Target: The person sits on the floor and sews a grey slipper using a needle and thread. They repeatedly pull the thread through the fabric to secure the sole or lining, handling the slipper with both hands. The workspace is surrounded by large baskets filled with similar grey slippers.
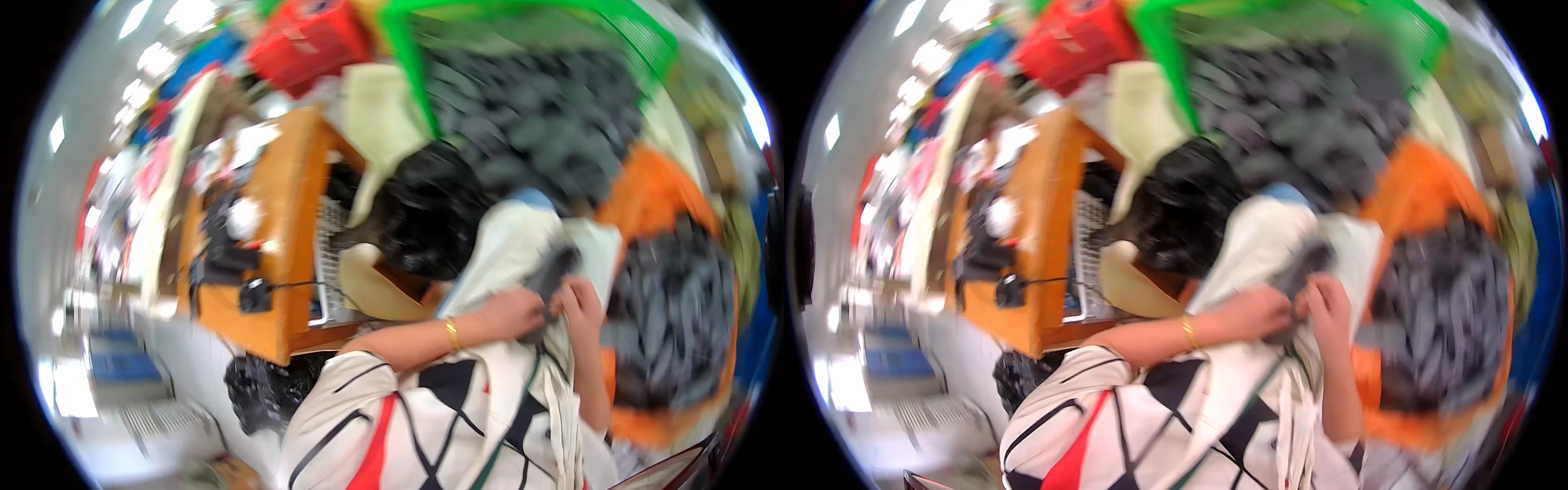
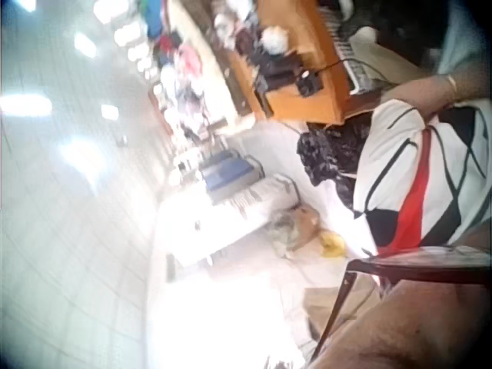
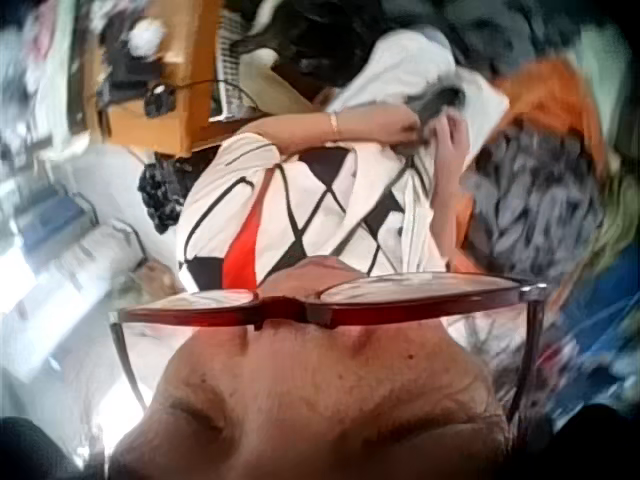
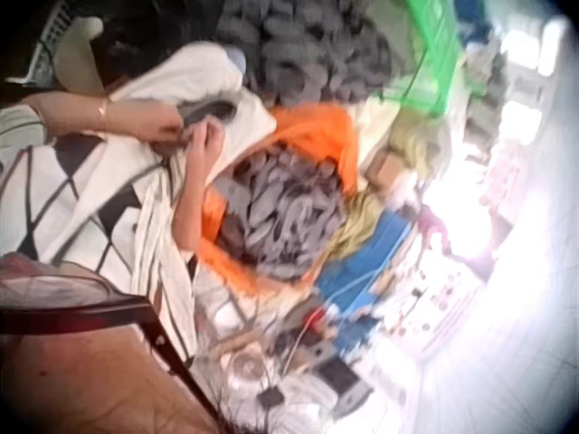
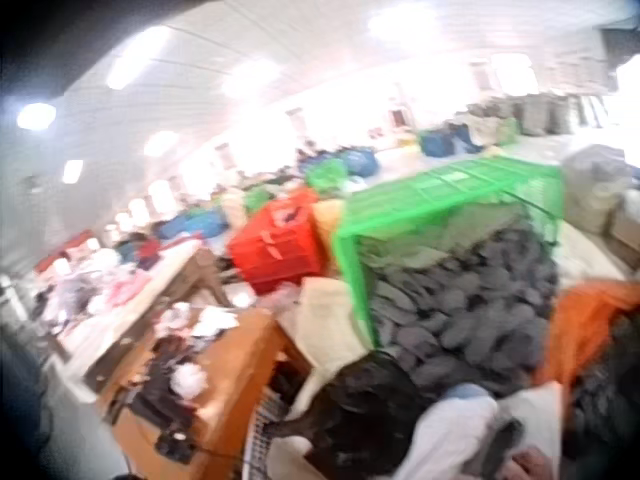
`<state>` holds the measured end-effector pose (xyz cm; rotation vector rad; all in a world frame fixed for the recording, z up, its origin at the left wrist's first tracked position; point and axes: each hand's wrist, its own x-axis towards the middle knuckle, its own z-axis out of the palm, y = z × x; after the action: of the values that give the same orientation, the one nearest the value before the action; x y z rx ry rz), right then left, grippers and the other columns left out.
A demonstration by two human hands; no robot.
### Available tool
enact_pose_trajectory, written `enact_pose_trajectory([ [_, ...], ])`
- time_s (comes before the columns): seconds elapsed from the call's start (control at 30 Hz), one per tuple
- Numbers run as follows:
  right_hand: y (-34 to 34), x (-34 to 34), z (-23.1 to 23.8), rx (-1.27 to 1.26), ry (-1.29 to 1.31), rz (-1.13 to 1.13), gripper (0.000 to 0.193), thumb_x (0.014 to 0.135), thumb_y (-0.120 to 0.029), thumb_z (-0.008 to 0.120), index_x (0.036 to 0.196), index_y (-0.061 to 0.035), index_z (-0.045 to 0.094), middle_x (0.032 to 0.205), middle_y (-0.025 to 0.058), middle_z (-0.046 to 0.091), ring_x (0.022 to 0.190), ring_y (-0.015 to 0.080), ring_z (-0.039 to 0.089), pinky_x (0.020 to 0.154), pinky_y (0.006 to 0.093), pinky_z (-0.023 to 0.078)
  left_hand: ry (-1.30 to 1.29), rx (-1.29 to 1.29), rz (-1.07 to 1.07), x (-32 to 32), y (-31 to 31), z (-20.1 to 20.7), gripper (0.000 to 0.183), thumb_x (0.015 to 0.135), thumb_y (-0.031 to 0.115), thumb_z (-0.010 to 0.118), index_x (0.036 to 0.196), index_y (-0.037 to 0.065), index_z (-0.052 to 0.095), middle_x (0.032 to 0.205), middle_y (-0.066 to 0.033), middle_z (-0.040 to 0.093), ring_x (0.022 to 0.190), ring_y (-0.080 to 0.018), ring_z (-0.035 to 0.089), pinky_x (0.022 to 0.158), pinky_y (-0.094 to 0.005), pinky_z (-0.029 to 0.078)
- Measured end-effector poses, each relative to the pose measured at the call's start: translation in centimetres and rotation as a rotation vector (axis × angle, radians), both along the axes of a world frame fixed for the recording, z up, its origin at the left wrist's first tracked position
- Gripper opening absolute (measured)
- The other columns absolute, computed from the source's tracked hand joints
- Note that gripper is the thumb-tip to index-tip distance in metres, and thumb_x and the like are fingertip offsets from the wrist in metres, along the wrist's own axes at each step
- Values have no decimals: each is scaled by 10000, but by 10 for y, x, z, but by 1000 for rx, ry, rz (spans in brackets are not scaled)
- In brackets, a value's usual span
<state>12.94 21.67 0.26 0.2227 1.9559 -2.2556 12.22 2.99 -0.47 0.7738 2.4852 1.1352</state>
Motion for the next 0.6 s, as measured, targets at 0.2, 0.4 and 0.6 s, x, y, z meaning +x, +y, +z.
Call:
enact_pose_trajectory([
  [0.2, 18, 4, 6, 644, 298, -35, 97, 895, -87, 646, 976, -34, 650, 856, 149, 646, 726, 287, 637, 676, 333, 511, -28, 72, 24, -2, 0, 11, 202, 809, 173, 712, 927, 23, 644, 870, -158, 621, 831, -353, 592, 710, -424, 483],
  [0.4, 27, 14, -6, 736, 207, 97, 132, 933, -243, 626, 910, -115, 607, 665, 118, 613, 616, 345, 604, 552, 406, 467, 54, 69, -33, -6, -1, 1, 202, 769, 92, 774, 932, 45, 665, 852, -118, 623, 767, -299, 602, 631, -361, 489],
  [0.6, 31, 10, -7, 895, 134, 238, 138, 961, -217, 609, 965, -79, 605, 741, 136, 623, 653, 350, 588, 589, 371, 469, 279, 89, -135, -13, -2, -6, 237, 683, 62, 804, 873, 63, 663, 832, -75, 654, 767, -276, 614, 640, -367, 500],
])
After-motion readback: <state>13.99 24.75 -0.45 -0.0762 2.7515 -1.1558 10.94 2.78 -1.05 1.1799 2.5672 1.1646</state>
